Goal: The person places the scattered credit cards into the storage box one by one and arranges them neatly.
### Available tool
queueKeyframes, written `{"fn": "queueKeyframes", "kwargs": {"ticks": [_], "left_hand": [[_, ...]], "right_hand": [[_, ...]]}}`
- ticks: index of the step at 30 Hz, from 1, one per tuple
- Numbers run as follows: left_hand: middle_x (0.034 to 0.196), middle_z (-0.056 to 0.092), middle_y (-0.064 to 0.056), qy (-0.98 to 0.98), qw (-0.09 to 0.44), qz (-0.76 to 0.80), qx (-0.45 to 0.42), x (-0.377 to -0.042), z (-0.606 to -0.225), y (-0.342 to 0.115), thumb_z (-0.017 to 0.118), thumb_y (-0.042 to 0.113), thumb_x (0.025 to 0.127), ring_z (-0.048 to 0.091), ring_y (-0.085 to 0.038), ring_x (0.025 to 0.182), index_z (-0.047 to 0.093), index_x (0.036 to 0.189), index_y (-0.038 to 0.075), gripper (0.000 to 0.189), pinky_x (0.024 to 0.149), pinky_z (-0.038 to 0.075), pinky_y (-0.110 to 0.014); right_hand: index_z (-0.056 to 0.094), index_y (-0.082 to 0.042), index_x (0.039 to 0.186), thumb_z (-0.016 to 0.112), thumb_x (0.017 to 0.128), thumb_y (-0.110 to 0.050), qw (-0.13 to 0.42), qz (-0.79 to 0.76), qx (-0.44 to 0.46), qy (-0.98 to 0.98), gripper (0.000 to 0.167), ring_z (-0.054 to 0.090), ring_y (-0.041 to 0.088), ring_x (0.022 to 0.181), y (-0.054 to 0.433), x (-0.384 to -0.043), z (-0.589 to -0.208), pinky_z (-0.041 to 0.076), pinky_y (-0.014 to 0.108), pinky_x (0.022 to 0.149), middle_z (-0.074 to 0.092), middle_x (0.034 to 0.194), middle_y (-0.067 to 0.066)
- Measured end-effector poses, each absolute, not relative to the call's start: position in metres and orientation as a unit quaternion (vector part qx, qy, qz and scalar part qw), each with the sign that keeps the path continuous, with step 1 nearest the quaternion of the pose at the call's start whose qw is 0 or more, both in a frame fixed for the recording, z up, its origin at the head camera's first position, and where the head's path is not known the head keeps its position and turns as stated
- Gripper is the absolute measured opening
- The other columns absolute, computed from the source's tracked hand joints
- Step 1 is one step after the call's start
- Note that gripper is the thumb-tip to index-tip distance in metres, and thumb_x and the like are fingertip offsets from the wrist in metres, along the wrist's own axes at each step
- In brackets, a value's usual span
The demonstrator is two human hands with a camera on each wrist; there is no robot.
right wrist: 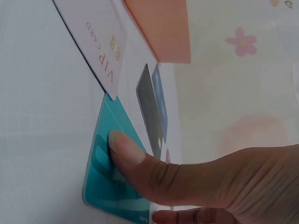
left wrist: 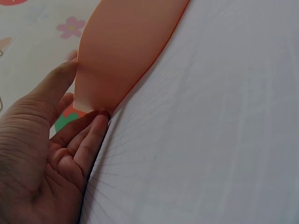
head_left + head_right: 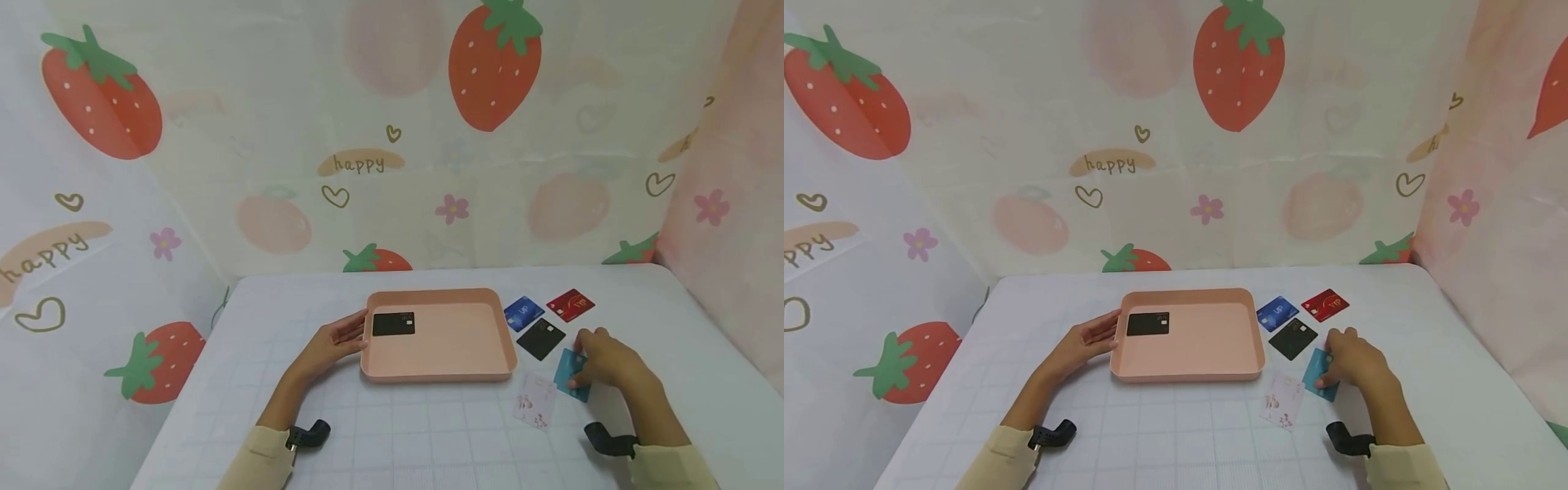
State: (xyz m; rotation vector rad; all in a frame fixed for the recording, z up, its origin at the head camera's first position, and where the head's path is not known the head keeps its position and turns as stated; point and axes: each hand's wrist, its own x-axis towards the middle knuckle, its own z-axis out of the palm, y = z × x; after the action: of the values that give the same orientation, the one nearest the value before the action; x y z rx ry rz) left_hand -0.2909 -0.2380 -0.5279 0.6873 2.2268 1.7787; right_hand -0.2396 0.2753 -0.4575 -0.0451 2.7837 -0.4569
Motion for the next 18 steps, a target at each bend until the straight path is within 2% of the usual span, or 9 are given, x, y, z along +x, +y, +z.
{"fn": "queueKeyframes", "kwargs": {"ticks": [7, 18], "left_hand": [[0.158, 0.042, -0.012, 0.757, 0.1, 0.602, 0.232, -0.291, -0.528, -0.238, 0.071, 0.01, 0.096, 0.046, -0.029, 0.141, 0.039, 0.156, 0.006, 0.068, 0.106, 0.047, -0.027], [0.158, 0.042, -0.013, 0.752, 0.103, 0.607, 0.235, -0.291, -0.53, -0.239, 0.071, 0.01, 0.096, 0.046, -0.031, 0.141, 0.038, 0.156, 0.006, 0.069, 0.106, 0.047, -0.027]], "right_hand": [[0.054, 0.008, 0.12, 0.098, 0.059, -0.04, 0.159, -0.139, -0.019, 0.977, 0.089, 0.054, 0.037, 0.09, 0.27, -0.237, -0.455, 0.056, 0.061, 0.082, 0.052, 0.1, 0.023], [0.052, 0.012, 0.12, 0.099, 0.058, -0.037, 0.149, -0.129, -0.029, 0.98, 0.092, 0.055, 0.034, 0.088, 0.265, -0.235, -0.455, 0.057, 0.059, 0.081, 0.055, 0.099, 0.023]]}}
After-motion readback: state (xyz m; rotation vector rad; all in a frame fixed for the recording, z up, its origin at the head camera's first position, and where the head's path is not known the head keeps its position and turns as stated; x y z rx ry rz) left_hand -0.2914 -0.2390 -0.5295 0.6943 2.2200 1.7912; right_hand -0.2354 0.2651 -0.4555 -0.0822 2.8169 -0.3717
